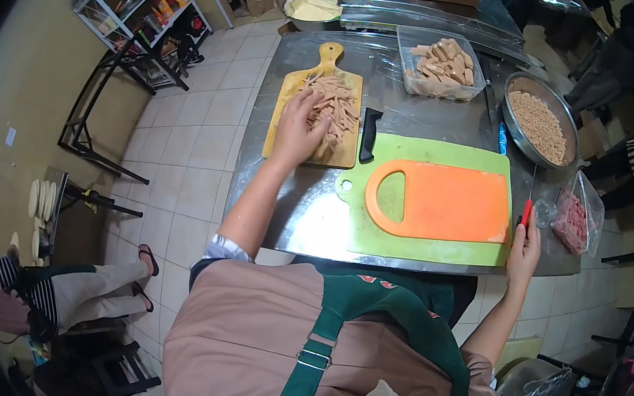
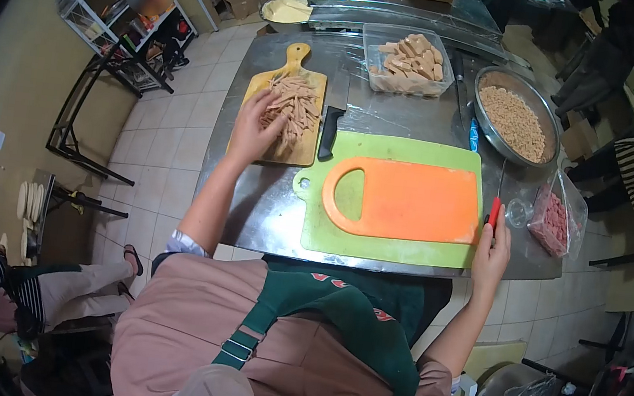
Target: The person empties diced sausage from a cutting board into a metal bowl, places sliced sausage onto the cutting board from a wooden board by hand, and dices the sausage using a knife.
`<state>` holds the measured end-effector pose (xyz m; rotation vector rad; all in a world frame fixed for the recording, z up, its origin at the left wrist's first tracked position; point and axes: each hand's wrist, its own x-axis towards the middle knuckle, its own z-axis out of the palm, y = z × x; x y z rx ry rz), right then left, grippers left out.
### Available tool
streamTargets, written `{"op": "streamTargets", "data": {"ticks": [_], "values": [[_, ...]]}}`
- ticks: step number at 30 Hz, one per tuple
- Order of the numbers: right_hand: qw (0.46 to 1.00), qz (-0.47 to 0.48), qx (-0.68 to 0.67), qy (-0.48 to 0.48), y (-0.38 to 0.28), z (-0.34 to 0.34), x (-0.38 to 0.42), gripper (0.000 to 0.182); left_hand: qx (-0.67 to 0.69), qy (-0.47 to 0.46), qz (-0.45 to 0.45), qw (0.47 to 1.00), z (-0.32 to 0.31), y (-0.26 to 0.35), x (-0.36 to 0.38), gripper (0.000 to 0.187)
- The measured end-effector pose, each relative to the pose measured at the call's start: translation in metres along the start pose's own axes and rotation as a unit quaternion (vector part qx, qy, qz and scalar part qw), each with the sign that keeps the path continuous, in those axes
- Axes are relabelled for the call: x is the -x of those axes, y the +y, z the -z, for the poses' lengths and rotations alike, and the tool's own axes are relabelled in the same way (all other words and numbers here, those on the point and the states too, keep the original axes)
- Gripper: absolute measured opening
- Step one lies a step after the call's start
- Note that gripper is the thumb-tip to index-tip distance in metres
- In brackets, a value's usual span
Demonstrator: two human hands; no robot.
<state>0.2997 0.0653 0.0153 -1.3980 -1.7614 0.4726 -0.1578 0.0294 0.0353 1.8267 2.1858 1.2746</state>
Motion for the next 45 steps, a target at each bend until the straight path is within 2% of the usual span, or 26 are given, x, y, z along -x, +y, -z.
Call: {"op": "streamTargets", "data": {"ticks": [1,2,4,5,6,9,11,12,15,16,20,23,24,26,28,31,36,38,40,42,44,45], "values": [[1.000,-0.003,-0.015,0.000,0.000,0.001,0.000,0.042,-0.050,-0.012,-0.011,0.999,0.000,-0.006,-0.009,0.053],[1.000,-0.004,-0.014,0.001,-0.001,0.001,0.001,0.042,-0.049,-0.013,-0.012,0.999,-0.004,-0.012,-0.016,0.053],[0.999,-0.013,-0.039,0.010,-0.006,0.001,0.002,0.041,-0.116,-0.049,-0.074,0.989,-0.013,-0.022,-0.027,0.071],[0.999,-0.015,-0.037,0.011,-0.008,0.002,0.002,0.041,-0.150,-0.080,-0.072,0.983,-0.019,-0.026,-0.031,0.079],[0.999,-0.017,-0.038,0.004,-0.011,0.002,0.003,0.041,-0.148,-0.082,-0.073,0.983,-0.026,-0.028,-0.034,0.079],[0.999,-0.019,-0.032,-0.005,-0.017,0.003,0.004,0.042,-0.149,-0.139,-0.056,0.977,-0.040,-0.033,-0.038,0.073],[0.999,-0.020,-0.025,-0.008,-0.019,0.004,0.006,0.042,-0.162,-0.105,-0.045,0.980,-0.046,-0.034,-0.040,0.058],[0.999,-0.017,-0.027,-0.007,-0.020,0.004,0.008,0.042,-0.161,-0.108,-0.046,0.980,-0.049,-0.038,-0.041,0.058],[0.999,-0.017,-0.034,-0.006,-0.018,0.005,0.012,0.042,-0.137,-0.048,-0.042,0.989,-0.052,-0.050,-0.046,0.030],[0.999,-0.017,-0.041,-0.006,-0.017,0.005,0.013,0.042,-0.137,-0.049,-0.042,0.989,-0.051,-0.053,-0.050,0.030],[0.998,-0.022,-0.059,-0.003,-0.012,0.005,0.015,0.042,-0.055,-0.047,-0.054,0.996,-0.044,-0.057,-0.065,0.030],[0.997,-0.039,-0.063,-0.003,-0.012,0.008,0.015,0.042,0.082,-0.057,0.058,0.993,-0.047,-0.077,-0.075,0.023],[0.997,-0.051,-0.062,-0.008,-0.013,0.009,0.016,0.042,0.082,-0.058,0.056,0.993,-0.043,-0.073,-0.077,0.023],[0.996,-0.064,-0.061,-0.012,-0.014,0.010,0.017,0.042,0.202,-0.047,0.131,0.969,-0.032,-0.065,-0.081,0.023],[0.998,-0.035,-0.053,-0.004,-0.014,0.009,0.017,0.041,0.174,-0.052,0.140,0.973,-0.022,-0.062,-0.086,0.023],[0.998,-0.036,-0.050,-0.008,-0.013,0.009,0.017,0.041,0.349,-0.048,0.165,0.921,-0.010,-0.056,-0.091,0.024],[0.995,-0.061,-0.075,-0.015,-0.015,0.007,0.019,0.040,0.442,-0.045,0.166,0.880,0.000,-0.038,-0.099,0.025],[0.994,-0.079,-0.074,-0.014,-0.016,0.008,0.020,0.040,0.470,-0.106,0.163,0.861,0.000,-0.012,-0.093,0.025],[0.989,-0.073,-0.125,-0.018,-0.023,0.006,0.021,0.039,0.449,-0.149,0.151,0.868,-0.007,0.023,-0.083,0.024],[0.989,-0.089,-0.116,-0.010,-0.029,0.006,0.024,0.039,0.410,-0.294,0.108,0.857,-0.023,0.048,-0.074,0.023],[0.983,-0.095,-0.156,-0.015,-0.032,0.005,0.027,0.040,0.414,-0.342,0.097,0.838,-0.043,0.079,-0.056,0.021],[0.988,-0.072,-0.139,-0.005,-0.030,0.004,0.029,0.040,0.342,-0.386,0.087,0.852,-0.052,0.094,-0.046,0.022]]}}
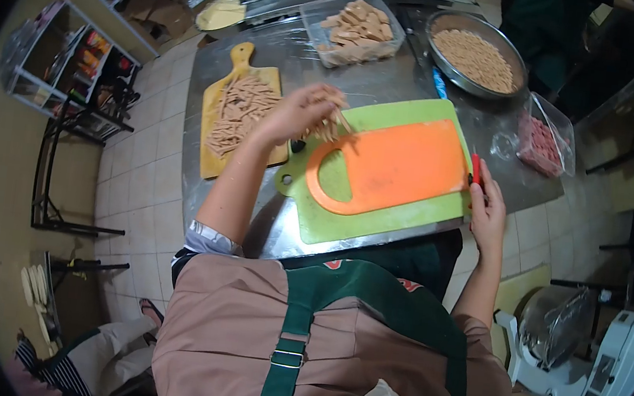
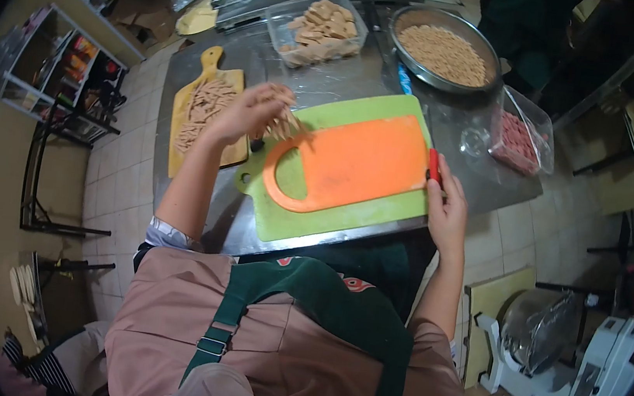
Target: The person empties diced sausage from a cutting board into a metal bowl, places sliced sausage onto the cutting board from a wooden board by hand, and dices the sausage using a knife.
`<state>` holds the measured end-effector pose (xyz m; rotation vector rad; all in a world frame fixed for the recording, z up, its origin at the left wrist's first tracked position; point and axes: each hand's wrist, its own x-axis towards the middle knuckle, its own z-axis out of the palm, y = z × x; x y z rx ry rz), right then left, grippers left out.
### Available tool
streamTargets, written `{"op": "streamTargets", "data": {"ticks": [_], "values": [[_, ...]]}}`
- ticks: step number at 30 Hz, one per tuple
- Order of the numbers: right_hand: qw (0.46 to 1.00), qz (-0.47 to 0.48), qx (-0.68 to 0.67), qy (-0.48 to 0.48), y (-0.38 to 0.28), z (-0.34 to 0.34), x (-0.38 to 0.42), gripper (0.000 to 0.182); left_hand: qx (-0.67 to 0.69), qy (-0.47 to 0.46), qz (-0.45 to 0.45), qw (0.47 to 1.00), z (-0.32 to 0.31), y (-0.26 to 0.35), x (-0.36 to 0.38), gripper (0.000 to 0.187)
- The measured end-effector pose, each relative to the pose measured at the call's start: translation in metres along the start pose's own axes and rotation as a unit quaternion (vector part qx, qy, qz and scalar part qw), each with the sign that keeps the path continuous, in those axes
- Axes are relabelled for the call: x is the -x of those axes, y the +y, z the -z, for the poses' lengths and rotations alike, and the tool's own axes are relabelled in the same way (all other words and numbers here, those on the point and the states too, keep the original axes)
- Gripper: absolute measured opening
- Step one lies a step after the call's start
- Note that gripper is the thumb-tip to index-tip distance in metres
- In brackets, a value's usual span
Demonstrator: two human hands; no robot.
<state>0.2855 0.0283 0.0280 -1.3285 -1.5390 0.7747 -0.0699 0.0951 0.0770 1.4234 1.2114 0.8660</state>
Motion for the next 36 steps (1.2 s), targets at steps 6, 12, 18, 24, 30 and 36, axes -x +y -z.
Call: {"op": "streamTargets", "data": {"ticks": [6,12,18,24,30,36], "values": [[0.999,0.027,0.038,-0.009,0.004,0.000,0.013,0.039,-0.361,-0.052,-0.079,0.928,-0.098,-0.017,-0.025,0.024],[0.999,-0.025,0.000,-0.033,0.008,-0.004,0.024,0.040,-0.481,-0.001,-0.079,0.873,-0.141,-0.016,-0.022,0.041],[0.970,-0.151,-0.178,-0.067,0.001,-0.008,0.030,0.042,-0.530,-0.008,-0.083,0.844,-0.138,-0.015,-0.012,0.084],[0.967,-0.147,-0.202,-0.057,0.008,-0.009,0.030,0.041,-0.446,0.010,-0.190,0.875,-0.119,-0.039,-0.012,0.076],[0.968,-0.154,-0.195,-0.042,0.009,-0.007,0.030,0.041,-0.361,-0.008,-0.257,0.896,-0.112,-0.053,-0.015,0.041],[0.974,-0.140,-0.174,-0.039,0.009,-0.004,0.030,0.040,-0.283,0.009,-0.269,0.921,-0.111,-0.054,-0.018,0.031]]}}
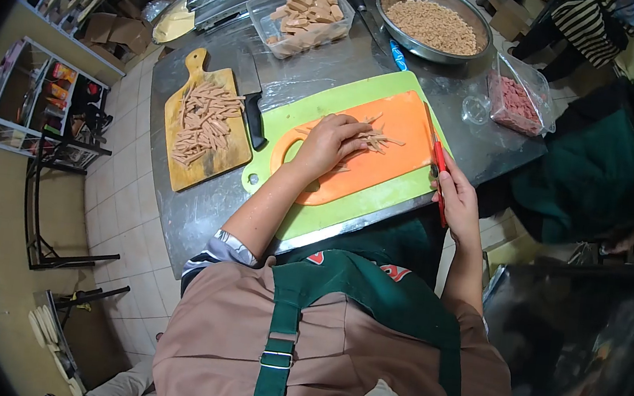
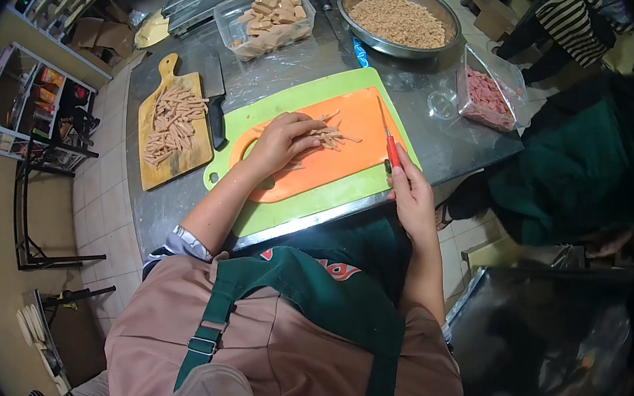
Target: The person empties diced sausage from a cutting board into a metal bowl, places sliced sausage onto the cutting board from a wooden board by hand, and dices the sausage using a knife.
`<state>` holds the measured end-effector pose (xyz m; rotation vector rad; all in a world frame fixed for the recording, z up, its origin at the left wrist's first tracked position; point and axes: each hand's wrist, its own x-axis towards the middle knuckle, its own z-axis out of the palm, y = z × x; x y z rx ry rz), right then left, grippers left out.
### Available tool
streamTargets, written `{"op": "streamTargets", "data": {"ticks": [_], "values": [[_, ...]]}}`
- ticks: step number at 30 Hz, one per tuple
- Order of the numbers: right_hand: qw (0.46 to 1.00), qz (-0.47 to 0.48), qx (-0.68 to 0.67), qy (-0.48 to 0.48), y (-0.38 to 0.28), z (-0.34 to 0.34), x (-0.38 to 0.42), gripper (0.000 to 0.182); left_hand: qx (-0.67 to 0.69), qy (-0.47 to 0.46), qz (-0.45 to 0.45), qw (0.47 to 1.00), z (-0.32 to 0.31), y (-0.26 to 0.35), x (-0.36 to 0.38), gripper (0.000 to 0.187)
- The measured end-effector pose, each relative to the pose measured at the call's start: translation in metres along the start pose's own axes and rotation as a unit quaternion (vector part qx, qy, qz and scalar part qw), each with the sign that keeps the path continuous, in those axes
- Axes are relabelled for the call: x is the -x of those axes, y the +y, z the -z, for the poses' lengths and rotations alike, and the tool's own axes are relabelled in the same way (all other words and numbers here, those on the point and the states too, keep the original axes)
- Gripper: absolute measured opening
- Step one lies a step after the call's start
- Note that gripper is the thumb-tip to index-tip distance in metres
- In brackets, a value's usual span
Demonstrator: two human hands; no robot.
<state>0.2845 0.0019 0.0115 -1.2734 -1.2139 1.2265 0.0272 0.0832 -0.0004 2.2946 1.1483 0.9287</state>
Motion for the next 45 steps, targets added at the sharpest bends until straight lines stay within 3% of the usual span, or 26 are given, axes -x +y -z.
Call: {"op": "streamTargets", "data": {"ticks": [5,7,8,10,16,19,23,25,28,32,37,41,45], "values": [[1.000,0.003,-0.004,-0.001,-0.001,0.000,0.000,0.040,0.054,-0.015,0.052,0.997,0.010,0.003,-0.002,0.031],[1.000,0.002,-0.002,-0.001,-0.001,-0.001,0.000,0.040,-0.074,-0.067,0.057,0.993,0.014,0.009,0.000,0.041],[1.000,-0.004,-0.001,-0.005,-0.001,-0.001,0.000,0.040,-0.074,-0.067,0.056,0.993,0.012,0.010,0.001,0.041],[1.000,-0.011,0.000,-0.009,-0.002,-0.002,0.000,0.040,-0.163,-0.013,-0.011,0.986,0.008,0.013,0.004,0.050],[1.000,-0.020,-0.007,-0.011,-0.006,-0.003,0.002,0.040,-0.185,-0.012,0.010,0.983,-0.001,0.021,-0.010,0.061],[1.000,-0.023,-0.011,-0.007,-0.004,-0.002,0.001,0.040,-0.126,-0.024,-0.053,0.990,-0.012,0.007,-0.018,0.056],[1.000,-0.029,0.005,-0.009,-0.009,-0.001,0.003,0.041,-0.063,-0.026,-0.001,0.998,-0.025,-0.004,-0.017,0.050],[0.999,-0.032,0.009,-0.009,-0.008,-0.001,0.003,0.041,-0.096,0.044,-0.001,0.994,-0.029,0.001,-0.016,0.044],[0.998,-0.054,-0.011,-0.024,-0.005,-0.001,0.004,0.040,-0.094,0.039,0.051,0.994,-0.026,0.012,-0.018,0.042],[0.987,-0.117,-0.098,-0.042,-0.013,-0.006,0.006,0.041,-0.195,0.071,-0.008,0.978,-0.022,0.024,-0.023,0.037],[0.978,-0.136,-0.151,-0.040,-0.017,-0.004,0.008,0.041,-0.193,-0.092,0.085,0.973,-0.025,0.028,-0.044,0.027],[0.983,-0.125,-0.135,-0.030,-0.017,-0.001,0.010,0.042,-0.212,-0.120,0.089,0.966,-0.032,0.023,-0.063,0.022],[0.985,-0.121,-0.122,-0.023,-0.019,-0.001,0.013,0.042,-0.115,-0.178,0.104,0.972,-0.025,0.019,-0.076,0.019]]}}
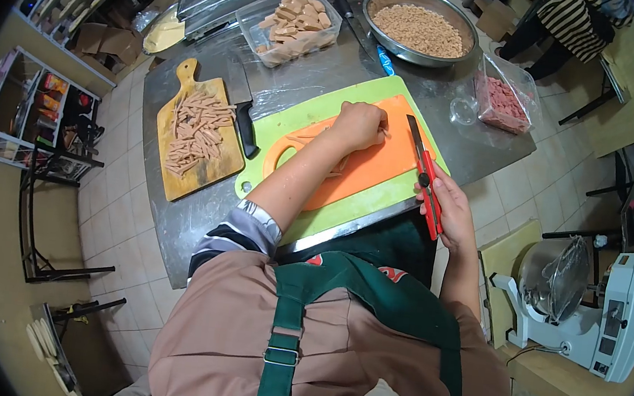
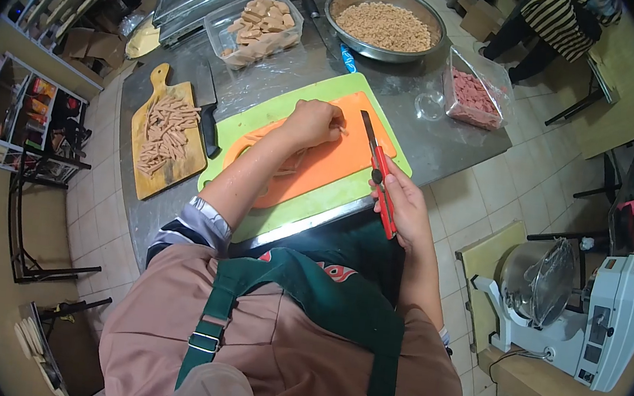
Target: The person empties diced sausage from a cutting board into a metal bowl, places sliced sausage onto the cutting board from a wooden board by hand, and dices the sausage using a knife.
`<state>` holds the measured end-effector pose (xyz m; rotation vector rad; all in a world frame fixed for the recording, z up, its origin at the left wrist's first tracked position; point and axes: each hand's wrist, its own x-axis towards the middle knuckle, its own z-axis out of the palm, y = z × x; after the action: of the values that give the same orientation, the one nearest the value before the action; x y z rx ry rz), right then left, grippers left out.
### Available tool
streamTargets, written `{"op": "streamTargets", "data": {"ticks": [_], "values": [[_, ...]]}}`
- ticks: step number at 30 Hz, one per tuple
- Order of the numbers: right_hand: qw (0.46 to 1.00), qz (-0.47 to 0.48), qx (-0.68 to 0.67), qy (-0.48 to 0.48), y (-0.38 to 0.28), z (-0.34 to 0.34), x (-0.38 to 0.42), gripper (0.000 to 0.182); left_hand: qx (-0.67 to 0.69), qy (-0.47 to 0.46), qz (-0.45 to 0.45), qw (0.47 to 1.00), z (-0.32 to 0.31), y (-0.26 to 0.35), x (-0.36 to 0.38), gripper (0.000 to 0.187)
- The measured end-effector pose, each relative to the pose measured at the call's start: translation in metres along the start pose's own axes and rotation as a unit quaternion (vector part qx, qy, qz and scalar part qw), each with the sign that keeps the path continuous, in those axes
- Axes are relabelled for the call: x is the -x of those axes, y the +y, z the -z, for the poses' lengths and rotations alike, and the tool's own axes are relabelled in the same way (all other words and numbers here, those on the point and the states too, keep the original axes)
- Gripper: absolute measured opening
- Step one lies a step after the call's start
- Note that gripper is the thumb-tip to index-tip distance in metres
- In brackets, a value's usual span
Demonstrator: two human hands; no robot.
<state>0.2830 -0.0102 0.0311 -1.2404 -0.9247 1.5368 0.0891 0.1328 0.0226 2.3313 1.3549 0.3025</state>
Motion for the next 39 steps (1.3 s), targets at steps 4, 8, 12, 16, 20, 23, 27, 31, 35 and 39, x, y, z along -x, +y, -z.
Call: {"op": "streamTargets", "data": {"ticks": [4,8,12,16,20,23,27,31,35,39], "values": [[1.000,0.012,-0.005,-0.001,0.004,0.005,0.001,0.042,0.342,-0.008,0.044,0.939,0.005,-0.012,-0.002,0.019],[1.000,0.009,-0.012,0.005,0.005,0.007,0.001,0.042,0.488,0.007,0.123,0.864,0.026,-0.015,0.009,0.021],[1.000,0.013,-0.010,0.006,0.005,0.004,-0.004,0.042,0.678,0.042,0.169,0.714,0.041,-0.038,0.033,0.028],[1.000,0.010,-0.022,0.002,0.007,0.004,-0.008,0.042,0.695,0.099,0.150,0.696,0.061,-0.067,0.071,0.022],[1.000,0.002,-0.025,-0.002,0.007,0.001,-0.013,0.042,0.704,0.254,0.124,0.652,0.092,-0.098,0.113,0.022],[0.999,-0.001,-0.030,-0.015,0.008,-0.001,-0.016,0.042,0.673,0.321,0.133,0.653,0.116,-0.120,0.147,0.022],[0.999,-0.010,-0.027,-0.020,0.007,-0.004,-0.017,0.042,0.556,0.418,0.180,0.695,0.123,-0.167,0.177,0.022],[0.999,-0.009,-0.028,-0.020,0.007,-0.005,-0.017,0.042,0.130,0.365,0.314,0.867,0.116,-0.185,0.188,0.024],[1.000,-0.003,-0.018,-0.009,0.007,-0.004,-0.016,0.042,-0.233,0.342,0.353,0.839,0.105,-0.153,0.182,0.026],[1.000,0.001,-0.004,0.006,0.006,-0.003,-0.013,0.043,-0.158,0.412,0.151,0.885,0.083,-0.125,0.148,0.033]]}}
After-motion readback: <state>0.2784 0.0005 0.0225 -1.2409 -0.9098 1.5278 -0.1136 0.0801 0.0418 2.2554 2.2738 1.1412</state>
